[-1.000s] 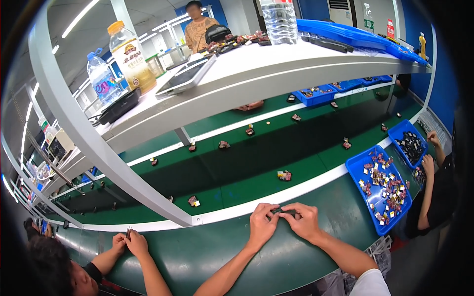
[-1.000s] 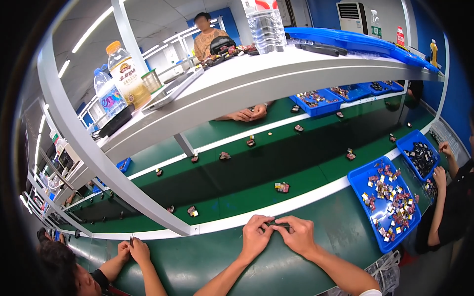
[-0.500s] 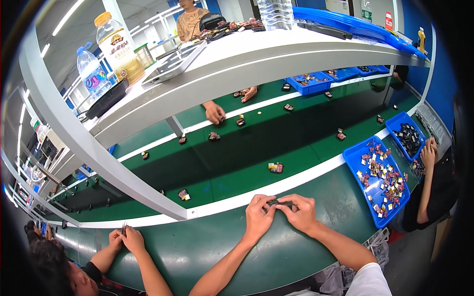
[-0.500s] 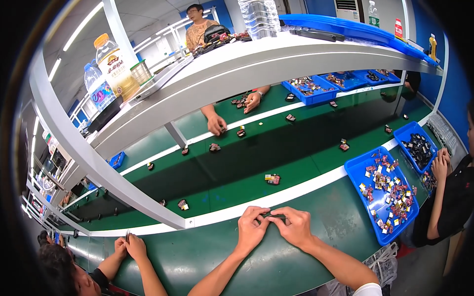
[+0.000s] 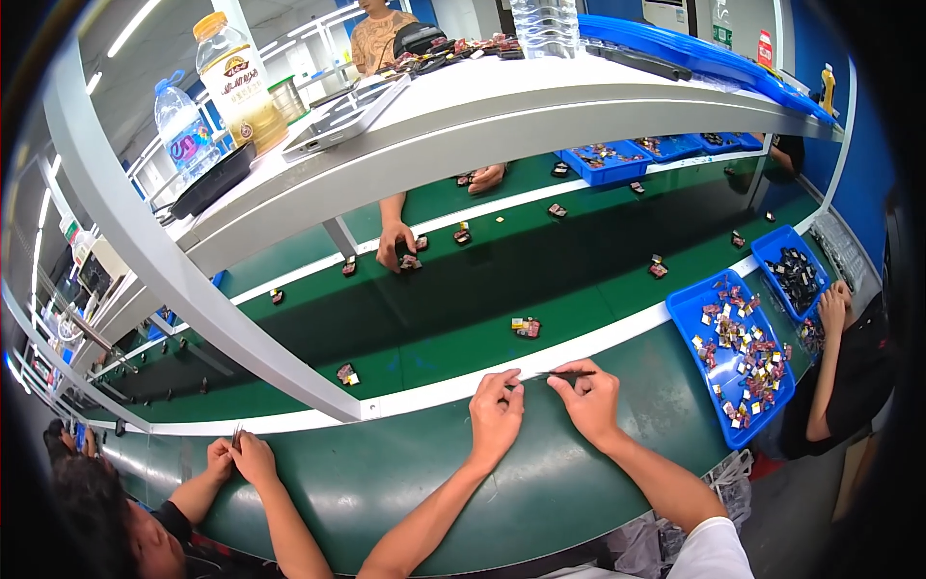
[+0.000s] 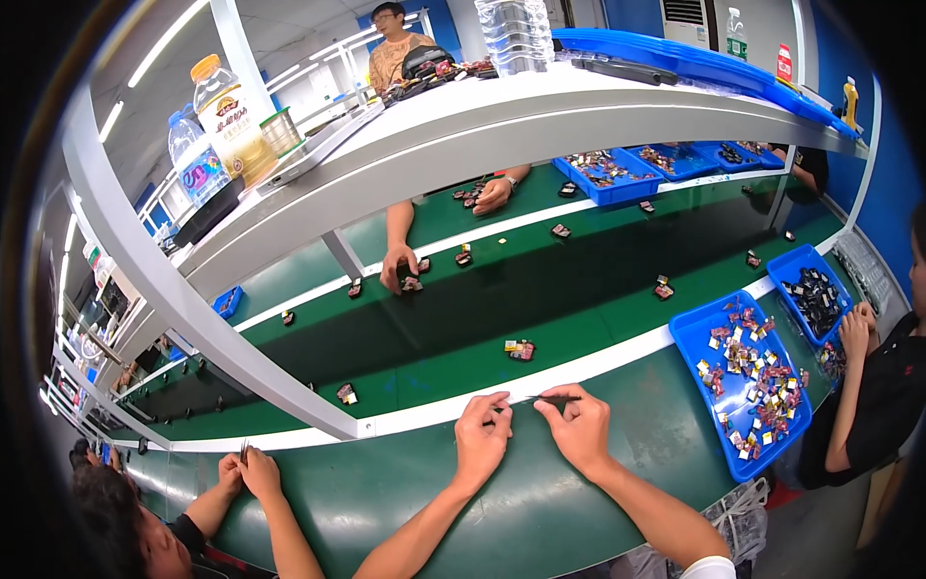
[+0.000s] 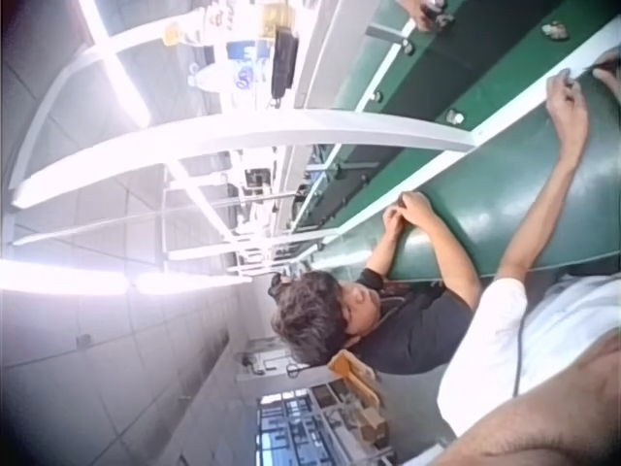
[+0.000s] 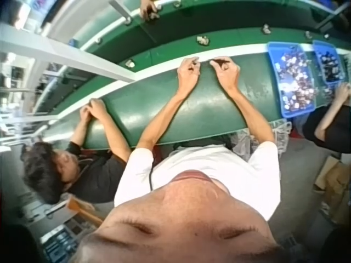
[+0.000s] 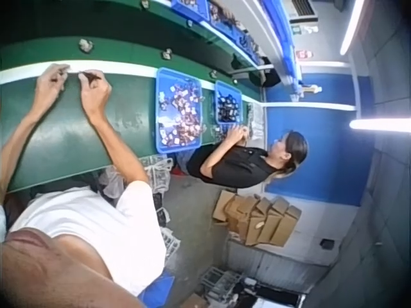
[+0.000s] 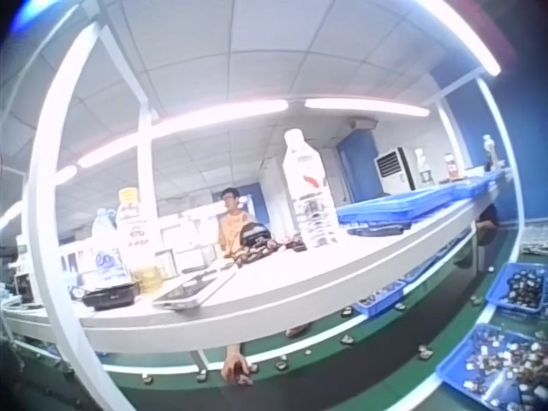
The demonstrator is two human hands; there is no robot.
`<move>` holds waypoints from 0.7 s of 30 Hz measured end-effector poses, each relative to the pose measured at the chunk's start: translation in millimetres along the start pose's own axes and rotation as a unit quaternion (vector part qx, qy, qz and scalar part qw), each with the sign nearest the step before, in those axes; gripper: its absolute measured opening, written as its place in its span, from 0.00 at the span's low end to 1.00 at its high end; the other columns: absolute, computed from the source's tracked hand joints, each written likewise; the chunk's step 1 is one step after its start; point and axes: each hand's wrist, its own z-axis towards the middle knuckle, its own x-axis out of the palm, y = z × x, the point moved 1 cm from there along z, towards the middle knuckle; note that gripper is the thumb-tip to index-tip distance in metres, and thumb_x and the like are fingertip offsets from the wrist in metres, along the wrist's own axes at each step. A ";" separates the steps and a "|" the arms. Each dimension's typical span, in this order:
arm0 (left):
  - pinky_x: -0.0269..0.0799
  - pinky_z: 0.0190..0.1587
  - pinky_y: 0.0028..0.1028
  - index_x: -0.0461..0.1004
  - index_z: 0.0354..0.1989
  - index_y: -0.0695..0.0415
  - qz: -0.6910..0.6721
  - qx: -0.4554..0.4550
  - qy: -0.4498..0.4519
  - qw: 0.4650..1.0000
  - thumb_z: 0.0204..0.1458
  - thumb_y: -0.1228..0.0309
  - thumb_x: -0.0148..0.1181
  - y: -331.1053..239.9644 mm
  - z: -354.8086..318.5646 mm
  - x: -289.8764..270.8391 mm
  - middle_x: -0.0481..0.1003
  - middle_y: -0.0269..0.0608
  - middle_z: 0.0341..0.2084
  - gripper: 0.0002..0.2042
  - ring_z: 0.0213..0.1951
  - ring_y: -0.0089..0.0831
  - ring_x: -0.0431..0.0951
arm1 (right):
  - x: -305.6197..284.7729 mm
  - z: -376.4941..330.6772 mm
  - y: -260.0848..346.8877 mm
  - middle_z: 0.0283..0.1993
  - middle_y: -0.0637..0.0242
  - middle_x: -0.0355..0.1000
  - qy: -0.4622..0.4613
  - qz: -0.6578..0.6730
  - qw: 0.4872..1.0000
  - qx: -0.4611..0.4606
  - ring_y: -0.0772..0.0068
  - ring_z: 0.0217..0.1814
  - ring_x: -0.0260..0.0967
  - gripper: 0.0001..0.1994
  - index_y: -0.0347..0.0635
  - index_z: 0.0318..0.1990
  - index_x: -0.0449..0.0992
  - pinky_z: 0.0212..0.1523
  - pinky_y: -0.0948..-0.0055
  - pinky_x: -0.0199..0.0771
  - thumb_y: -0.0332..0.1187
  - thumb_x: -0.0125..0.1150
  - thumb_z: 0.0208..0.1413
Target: Manually assembling and marking small electronic or toy components on an assembly line.
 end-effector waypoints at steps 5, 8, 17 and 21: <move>0.72 0.29 0.27 0.81 0.40 0.63 0.021 -0.042 -0.018 0.999 0.56 0.78 0.60 -1.0 21.7 1.2 0.76 0.42 0.30 0.07 0.25 0.27 0.76 | -4.3 10.4 -2.1 0.23 0.75 0.72 -0.012 0.085 0.981 0.174 0.92 0.18 0.51 0.06 0.33 0.36 0.80 0.19 0.82 0.50 0.23 0.72 0.51; 0.75 0.35 0.35 0.82 0.33 0.61 0.123 0.041 -0.026 0.991 0.54 0.75 0.60 12.4 52.3 7.9 0.78 0.45 0.25 0.05 0.28 0.40 0.79 | -3.7 10.2 -7.5 0.24 0.75 0.73 -0.029 0.098 0.979 0.178 0.92 0.18 0.51 0.07 0.33 0.37 0.80 0.19 0.82 0.51 0.22 0.72 0.51; 0.78 0.44 0.46 0.83 0.32 0.57 0.290 -0.123 0.033 0.949 0.50 0.72 0.58 19.3 102.1 14.7 0.82 0.53 0.34 0.08 0.41 0.55 0.82 | -8.7 6.6 -2.7 0.23 0.75 0.72 -0.029 0.090 0.982 0.162 0.90 0.18 0.51 0.08 0.35 0.37 0.81 0.20 0.81 0.52 0.24 0.74 0.50; 0.81 0.39 0.43 0.83 0.37 0.61 0.224 -0.129 0.014 0.966 0.52 0.74 0.57 45.7 126.0 -0.5 0.83 0.54 0.33 0.10 0.36 0.50 0.84 | -6.9 6.4 4.0 0.21 0.77 0.70 -0.006 0.081 0.985 0.155 0.90 0.18 0.51 0.08 0.36 0.36 0.81 0.20 0.81 0.52 0.25 0.74 0.50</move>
